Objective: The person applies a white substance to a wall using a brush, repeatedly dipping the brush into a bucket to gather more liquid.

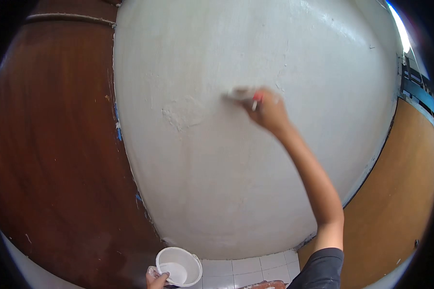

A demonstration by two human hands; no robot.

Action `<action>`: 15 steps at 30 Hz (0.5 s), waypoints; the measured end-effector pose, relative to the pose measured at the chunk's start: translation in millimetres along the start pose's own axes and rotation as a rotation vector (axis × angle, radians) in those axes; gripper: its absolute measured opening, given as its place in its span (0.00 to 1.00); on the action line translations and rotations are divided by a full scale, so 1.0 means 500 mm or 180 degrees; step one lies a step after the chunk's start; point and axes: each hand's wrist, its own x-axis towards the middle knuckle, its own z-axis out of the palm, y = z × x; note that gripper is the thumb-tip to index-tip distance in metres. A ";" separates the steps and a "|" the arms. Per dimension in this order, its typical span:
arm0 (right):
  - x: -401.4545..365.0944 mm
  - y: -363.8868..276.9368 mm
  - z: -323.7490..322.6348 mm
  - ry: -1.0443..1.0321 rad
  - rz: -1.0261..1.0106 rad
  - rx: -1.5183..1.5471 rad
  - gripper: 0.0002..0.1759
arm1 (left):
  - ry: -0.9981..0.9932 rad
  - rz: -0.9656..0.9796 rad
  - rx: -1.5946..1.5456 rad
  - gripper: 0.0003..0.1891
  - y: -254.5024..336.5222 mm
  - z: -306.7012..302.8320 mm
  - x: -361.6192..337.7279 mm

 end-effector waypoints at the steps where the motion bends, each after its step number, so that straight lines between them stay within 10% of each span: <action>1: 0.067 0.024 -0.029 0.0049 0.0065 -0.0089 0.16 | -0.0019 -0.0027 -0.0024 0.12 0.006 0.003 0.004; 6: 0.196 0.013 -0.083 0.0482 0.0031 -0.0752 0.14 | 0.0159 -0.0067 0.0349 0.12 -0.012 -0.007 0.037; 15: -0.042 -0.125 0.052 -0.1369 -0.0381 0.0141 0.17 | 0.0094 -0.0036 0.0358 0.11 -0.020 -0.017 0.053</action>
